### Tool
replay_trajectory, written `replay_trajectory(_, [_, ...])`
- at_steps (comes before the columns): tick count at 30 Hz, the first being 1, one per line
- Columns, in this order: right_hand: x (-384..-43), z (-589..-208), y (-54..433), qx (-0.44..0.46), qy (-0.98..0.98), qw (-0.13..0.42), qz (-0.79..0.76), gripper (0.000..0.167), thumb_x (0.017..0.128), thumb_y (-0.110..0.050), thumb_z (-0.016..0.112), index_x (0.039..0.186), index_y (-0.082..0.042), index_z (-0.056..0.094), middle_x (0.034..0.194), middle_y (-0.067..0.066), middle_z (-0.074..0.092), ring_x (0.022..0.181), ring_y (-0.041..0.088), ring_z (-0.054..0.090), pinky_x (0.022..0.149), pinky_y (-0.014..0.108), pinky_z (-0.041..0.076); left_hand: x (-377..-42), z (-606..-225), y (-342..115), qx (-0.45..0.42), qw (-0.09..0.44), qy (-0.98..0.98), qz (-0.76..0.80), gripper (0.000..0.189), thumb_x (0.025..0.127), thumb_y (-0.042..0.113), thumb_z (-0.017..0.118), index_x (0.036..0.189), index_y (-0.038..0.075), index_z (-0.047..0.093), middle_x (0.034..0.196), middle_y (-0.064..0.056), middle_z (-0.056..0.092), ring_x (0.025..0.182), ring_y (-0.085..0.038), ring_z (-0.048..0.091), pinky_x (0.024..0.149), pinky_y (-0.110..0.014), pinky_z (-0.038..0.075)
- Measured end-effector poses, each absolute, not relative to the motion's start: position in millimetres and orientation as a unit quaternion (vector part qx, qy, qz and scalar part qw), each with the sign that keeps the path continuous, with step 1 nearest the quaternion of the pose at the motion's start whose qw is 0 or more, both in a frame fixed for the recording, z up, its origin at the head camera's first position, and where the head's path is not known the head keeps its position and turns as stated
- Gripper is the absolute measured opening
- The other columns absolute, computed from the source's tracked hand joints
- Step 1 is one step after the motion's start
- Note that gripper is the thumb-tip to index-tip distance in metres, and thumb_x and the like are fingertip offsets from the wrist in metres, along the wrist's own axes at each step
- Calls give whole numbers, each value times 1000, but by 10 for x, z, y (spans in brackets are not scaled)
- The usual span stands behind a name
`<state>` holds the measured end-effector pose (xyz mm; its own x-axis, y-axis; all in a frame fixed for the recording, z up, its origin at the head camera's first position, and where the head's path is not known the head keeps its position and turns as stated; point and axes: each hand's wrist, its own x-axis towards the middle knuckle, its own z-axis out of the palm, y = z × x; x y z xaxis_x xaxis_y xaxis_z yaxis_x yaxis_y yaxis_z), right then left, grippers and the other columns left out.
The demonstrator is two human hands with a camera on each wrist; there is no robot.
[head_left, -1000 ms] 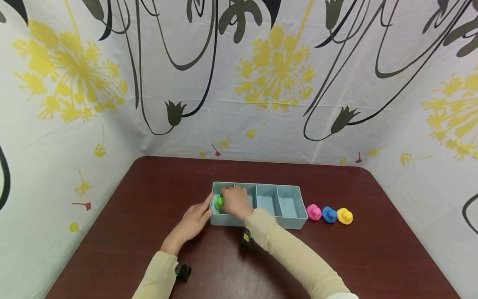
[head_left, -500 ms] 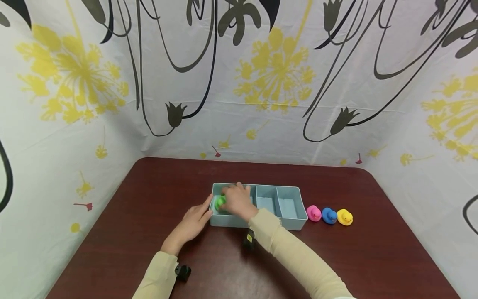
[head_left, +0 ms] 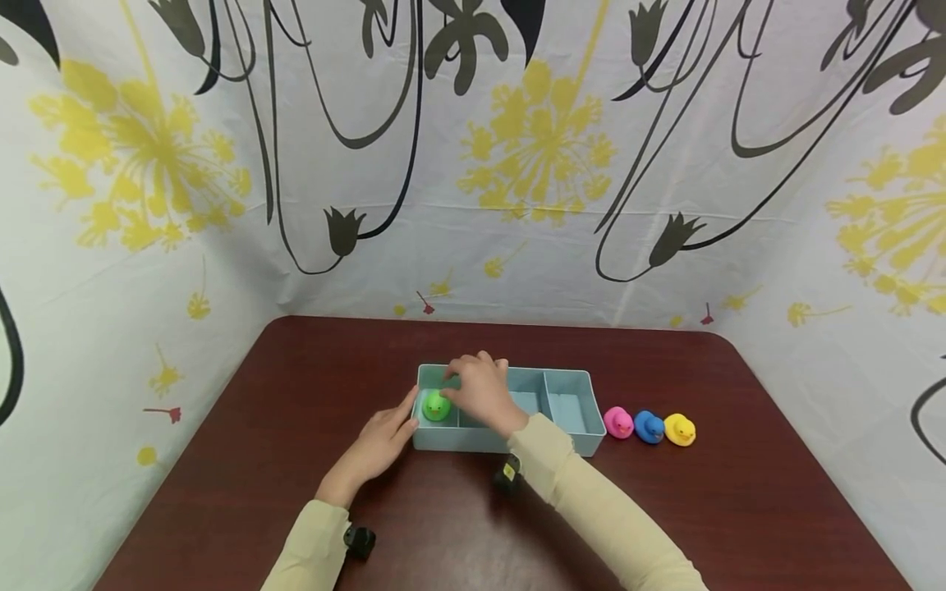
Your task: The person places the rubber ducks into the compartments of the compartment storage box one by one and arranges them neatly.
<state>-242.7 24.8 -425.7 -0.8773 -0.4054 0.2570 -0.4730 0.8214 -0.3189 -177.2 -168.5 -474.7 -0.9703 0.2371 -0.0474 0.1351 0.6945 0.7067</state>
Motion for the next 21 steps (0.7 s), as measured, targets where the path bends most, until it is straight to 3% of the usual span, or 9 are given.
replay_trajectory(6, [-2440,-4225,353,233,-947,110,191,21,79,-33,78,95,-20,74,95,-5,69,76,13,42,70,37,23,-1779,-4757,-1681,102,69,918,376,56,104,33,37,155,23,14,151,-14,38,138,-41,30,109,-63,21])
replay_trajectory(21, [-2412,-4095,602,189,-951,99,223,20,80,-34,78,94,-21,74,93,-8,68,78,13,43,72,39,20,-1791,-4763,-1697,110,70,920,370,58,104,34,37,155,22,13,152,-13,35,139,-41,28,110,-62,20])
